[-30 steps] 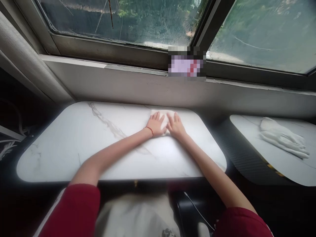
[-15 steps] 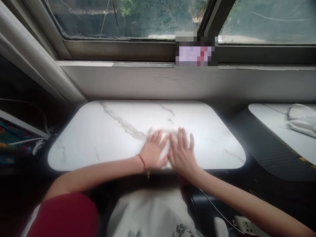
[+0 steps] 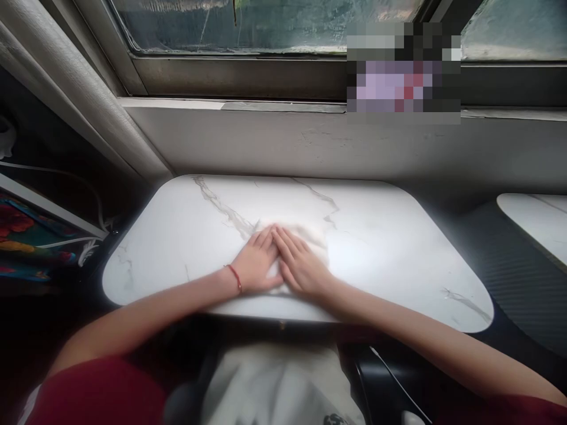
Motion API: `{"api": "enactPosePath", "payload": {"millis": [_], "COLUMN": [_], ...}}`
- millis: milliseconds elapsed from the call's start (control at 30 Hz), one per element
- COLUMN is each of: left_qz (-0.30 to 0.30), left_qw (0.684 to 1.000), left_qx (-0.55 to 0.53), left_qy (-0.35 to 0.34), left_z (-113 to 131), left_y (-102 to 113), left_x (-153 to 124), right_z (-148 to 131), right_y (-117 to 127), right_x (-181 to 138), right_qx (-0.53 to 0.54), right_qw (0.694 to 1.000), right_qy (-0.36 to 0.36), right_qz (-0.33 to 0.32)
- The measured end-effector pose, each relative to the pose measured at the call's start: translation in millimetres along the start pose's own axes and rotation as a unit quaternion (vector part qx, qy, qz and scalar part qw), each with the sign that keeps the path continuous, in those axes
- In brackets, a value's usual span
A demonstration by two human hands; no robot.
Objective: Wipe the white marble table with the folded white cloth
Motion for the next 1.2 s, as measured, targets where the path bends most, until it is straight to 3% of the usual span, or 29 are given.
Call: {"api": "enactPosePath", "payload": {"millis": [367,533,700,933,1200], "left_qz": [-0.081,-0.062,0.006,0.026,0.043], "left_qw": [0.993,0.990,0.987,0.980,0.980], "left_qx": [0.032,0.003,0.006,0.034,0.039], "left_qy": [0.077,0.123,0.162,0.196,0.193], "left_z": [-132.4,-183.6,-210.3,-240.4,-242.8], "left_y": [-16.0,-26.7,-29.3,-33.7,-35.6], "left_x": [59.0,66.4,63.7,54.5,53.5], "right_z": [75.4,90.2,97.3,92.1,90.3], "right_y": [-30.0,-45.2,-54.4,-65.8,-68.4], "right_x": [134.6,180.3,212.9,247.6,248.7], "right_qx": [-0.008,-0.005,0.005,0.005,0.009], "right_qw": [0.999,1.000,1.000,1.000,1.000], "right_qy": [-0.035,-0.021,0.001,0.007,0.006], "right_qz": [-0.003,0.013,0.006,-0.002,0.013]}}
Point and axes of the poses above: each hand's wrist, its own x-axis towards the middle knuckle, its own y-axis out of the back of the hand, z = x × y, the point moved 6 cm from there along x, towards the middle knuckle, and after that the axes turned 10 degrees about x, right-handed, at the moved point
